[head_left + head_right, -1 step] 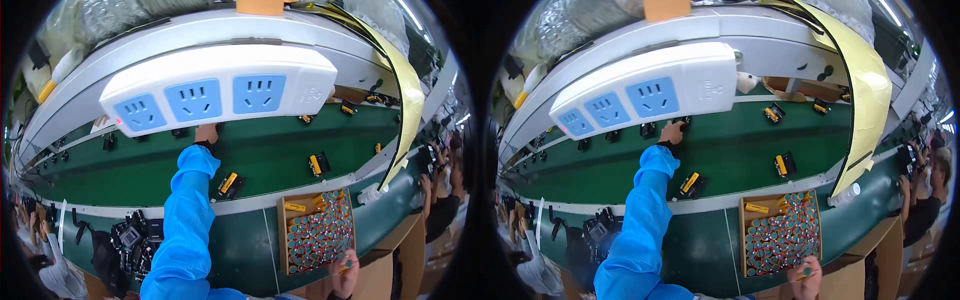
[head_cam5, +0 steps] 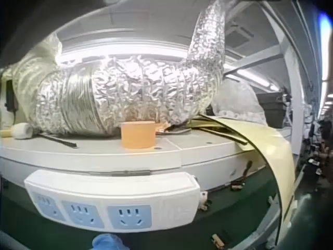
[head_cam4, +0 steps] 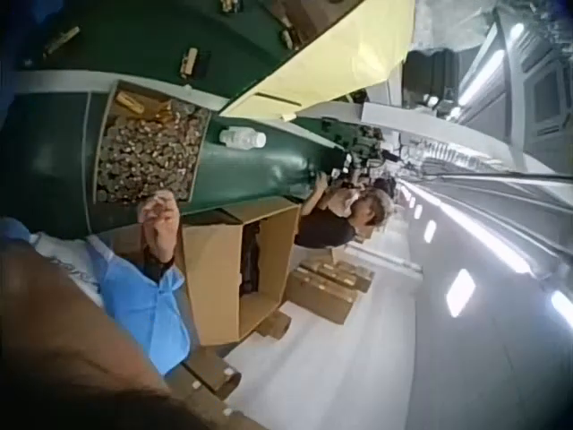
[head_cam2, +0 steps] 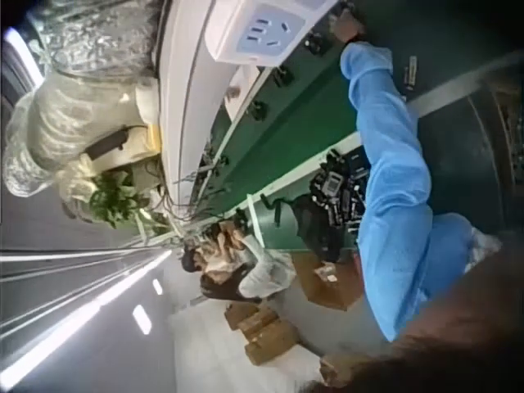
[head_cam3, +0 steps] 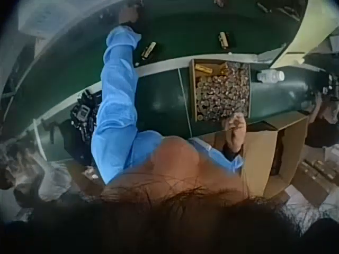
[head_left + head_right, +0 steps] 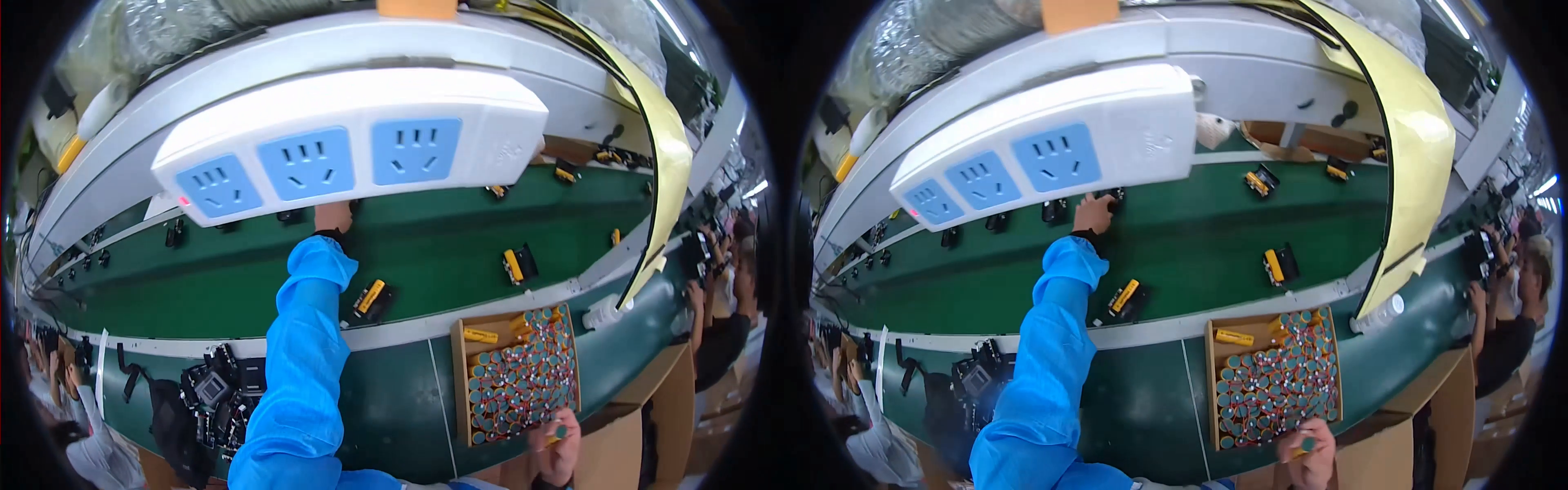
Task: Assembling small electronic components and housings on a production line.
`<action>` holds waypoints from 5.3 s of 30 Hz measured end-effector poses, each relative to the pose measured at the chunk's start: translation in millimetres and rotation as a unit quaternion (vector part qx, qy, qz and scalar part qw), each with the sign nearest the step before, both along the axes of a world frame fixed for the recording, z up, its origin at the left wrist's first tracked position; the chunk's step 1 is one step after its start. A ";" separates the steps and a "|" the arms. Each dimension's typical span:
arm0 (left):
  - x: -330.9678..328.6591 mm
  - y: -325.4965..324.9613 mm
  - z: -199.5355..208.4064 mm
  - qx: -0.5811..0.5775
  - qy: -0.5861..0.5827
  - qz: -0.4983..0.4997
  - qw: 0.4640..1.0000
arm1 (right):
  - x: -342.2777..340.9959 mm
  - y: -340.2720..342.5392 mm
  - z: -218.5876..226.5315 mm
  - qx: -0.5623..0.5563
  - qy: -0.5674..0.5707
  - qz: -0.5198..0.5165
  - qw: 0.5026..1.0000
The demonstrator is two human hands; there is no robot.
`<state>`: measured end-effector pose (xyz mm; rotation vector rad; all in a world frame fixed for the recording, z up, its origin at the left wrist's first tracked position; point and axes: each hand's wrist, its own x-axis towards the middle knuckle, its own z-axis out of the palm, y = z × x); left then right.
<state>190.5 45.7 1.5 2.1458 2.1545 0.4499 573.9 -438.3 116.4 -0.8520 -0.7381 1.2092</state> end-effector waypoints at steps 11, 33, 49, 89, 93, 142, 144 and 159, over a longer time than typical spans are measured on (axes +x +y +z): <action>-5.9 -158.5 125.9 0.105 -0.048 -0.131 0.985 | -83.0 26.5 -24.0 -0.125 0.129 0.352 0.919; 63.1 -486.6 61.5 -0.002 -0.165 -0.073 0.984 | -91.7 69.9 -126.4 0.045 -0.410 0.036 0.910; 88.2 -476.0 74.0 0.074 -0.128 -0.033 0.989 | -106.1 4.4 -75.3 -0.099 0.116 0.162 0.975; 64.0 -432.0 31.4 -0.020 -0.100 -0.162 0.982 | -154.6 27.5 -60.7 -0.189 -0.123 0.224 0.948; 72.2 -438.0 29.3 0.017 -0.106 -0.162 0.981 | -162.4 36.5 -73.9 -0.122 -0.091 0.226 0.962; 72.0 -437.2 26.2 0.002 -0.122 -0.129 0.984 | -127.6 53.5 -37.5 -0.282 -0.502 0.358 0.735; 75.4 -437.6 26.8 -0.003 -0.131 -0.119 0.984 | -120.0 56.7 -47.1 -0.072 -0.691 0.204 0.689; 93.7 -431.4 12.7 0.062 -0.123 -0.050 0.989 | -144.8 64.8 -70.7 0.104 -0.623 0.049 0.774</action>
